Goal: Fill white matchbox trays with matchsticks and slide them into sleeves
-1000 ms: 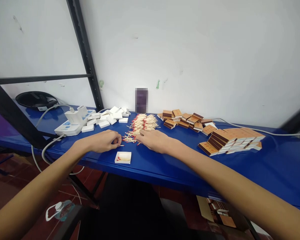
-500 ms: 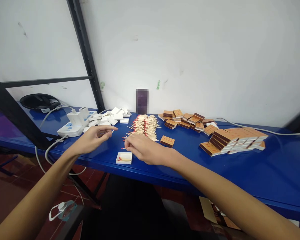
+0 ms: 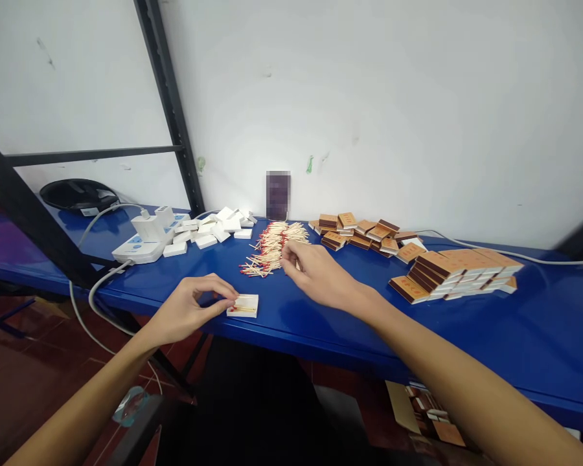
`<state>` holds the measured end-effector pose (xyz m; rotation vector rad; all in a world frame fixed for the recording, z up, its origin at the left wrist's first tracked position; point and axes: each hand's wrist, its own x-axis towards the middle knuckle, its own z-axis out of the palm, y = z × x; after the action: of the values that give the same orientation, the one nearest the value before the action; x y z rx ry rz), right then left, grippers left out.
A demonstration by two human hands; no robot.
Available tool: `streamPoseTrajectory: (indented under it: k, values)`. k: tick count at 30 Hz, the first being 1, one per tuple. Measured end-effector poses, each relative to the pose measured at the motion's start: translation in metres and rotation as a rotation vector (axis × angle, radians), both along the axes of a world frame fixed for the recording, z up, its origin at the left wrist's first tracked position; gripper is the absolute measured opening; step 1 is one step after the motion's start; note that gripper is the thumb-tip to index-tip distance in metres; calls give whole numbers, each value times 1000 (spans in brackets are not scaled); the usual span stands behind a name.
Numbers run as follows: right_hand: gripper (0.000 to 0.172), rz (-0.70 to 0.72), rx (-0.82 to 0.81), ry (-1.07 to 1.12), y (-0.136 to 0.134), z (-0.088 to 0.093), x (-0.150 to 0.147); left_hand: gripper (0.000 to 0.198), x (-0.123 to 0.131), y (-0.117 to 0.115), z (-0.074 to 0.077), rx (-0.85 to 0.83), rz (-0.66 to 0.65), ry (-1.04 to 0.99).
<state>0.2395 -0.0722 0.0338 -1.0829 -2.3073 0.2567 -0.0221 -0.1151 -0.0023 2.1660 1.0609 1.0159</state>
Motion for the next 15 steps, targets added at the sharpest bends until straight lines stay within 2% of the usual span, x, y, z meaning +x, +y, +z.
streamPoseTrajectory:
  k: [5,10,15]
  values:
    - [21,-73,10,-120,5,-9,17,14,3,0,-5,71,-8,71]
    - [16,-63,132,-381,15,-23,29,20,-4,-3,0,100,7,120]
    - [18,-96,186,-552,22,-27,30,55,-12,3,18,18,-55,400]
